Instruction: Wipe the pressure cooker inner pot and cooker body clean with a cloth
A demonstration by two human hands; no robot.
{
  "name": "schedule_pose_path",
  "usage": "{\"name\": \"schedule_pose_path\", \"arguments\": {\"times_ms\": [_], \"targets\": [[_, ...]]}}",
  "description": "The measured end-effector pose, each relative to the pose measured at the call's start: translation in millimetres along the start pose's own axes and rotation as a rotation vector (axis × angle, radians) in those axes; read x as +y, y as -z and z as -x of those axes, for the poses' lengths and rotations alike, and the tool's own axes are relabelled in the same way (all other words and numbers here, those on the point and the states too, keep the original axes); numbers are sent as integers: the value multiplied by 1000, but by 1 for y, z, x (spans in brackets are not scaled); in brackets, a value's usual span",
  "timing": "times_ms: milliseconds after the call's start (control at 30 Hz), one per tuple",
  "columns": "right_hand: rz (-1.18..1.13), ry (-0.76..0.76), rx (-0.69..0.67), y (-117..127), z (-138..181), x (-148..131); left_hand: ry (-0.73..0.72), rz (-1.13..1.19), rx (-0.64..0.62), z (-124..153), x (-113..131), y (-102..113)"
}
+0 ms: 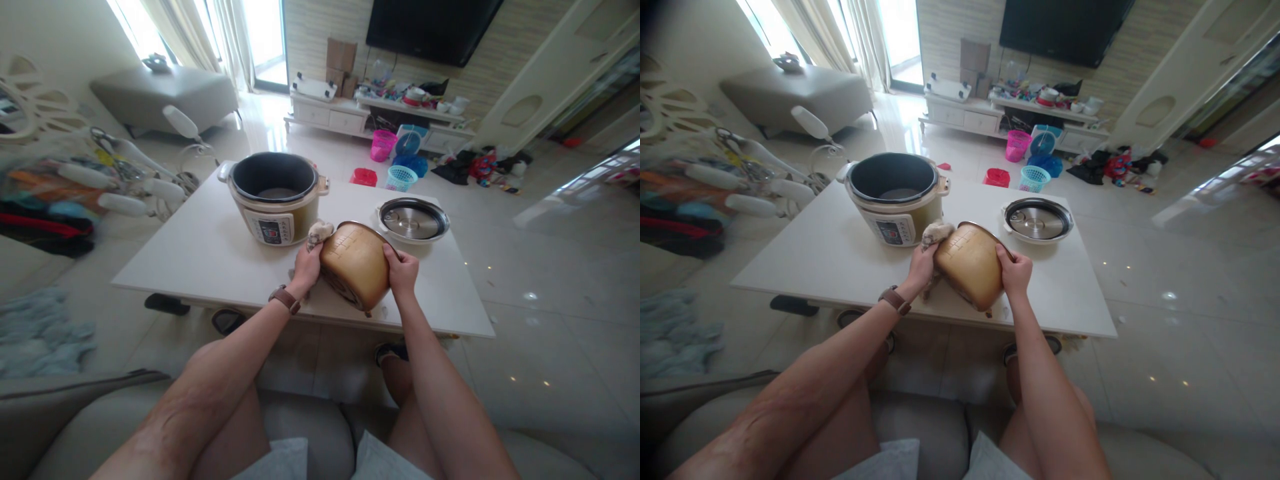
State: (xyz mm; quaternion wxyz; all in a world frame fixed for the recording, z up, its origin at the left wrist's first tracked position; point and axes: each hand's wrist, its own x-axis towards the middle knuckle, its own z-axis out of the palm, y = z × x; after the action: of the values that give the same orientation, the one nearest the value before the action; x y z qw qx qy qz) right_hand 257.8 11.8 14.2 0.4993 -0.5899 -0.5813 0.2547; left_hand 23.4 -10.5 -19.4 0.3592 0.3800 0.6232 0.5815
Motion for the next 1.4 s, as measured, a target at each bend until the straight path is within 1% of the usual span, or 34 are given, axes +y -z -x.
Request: {"name": "schedule_pose_path", "arguments": {"times_ms": [333, 400, 533, 633, 700, 800, 867, 1000, 1133, 1200, 1267, 1400], "targets": [[-12, -15, 1, -2, 0, 1, -18, 10, -9, 0, -2, 0], [-9, -9, -17, 0, -1, 0, -12, 13, -6, -1, -2, 1], [55, 48, -95, 8, -6, -7, -3, 38, -12, -1, 0, 1], [101, 87, -83, 13, -9, -13, -30, 47, -47, 2, 2, 0], [95, 62, -66, 14, -9, -16, -66, 49, -79, 5, 4, -1], [107, -28, -8, 13, -7, -16, -109, 42, -126, 11, 6, -2], [107, -50, 19, 12, -4, -14, -122, 39, -145, 12, 8, -2], [70, 45, -11, 12, 0, -9, -90, 40, -116, 10, 9, 0], [103, 164, -7, 9, 2, -4, -17, 39, -70, 4, 9, 3], [130, 213, -15, 8, 3, -5, -11, 42, -52, 2, 8, 5], [169, 260, -53, 7, 3, -9, -25, 41, -37, 2, 7, 6], [245, 345, -169, 9, 6, -28, -58, 9, -19, 7, 7, 4]]}}
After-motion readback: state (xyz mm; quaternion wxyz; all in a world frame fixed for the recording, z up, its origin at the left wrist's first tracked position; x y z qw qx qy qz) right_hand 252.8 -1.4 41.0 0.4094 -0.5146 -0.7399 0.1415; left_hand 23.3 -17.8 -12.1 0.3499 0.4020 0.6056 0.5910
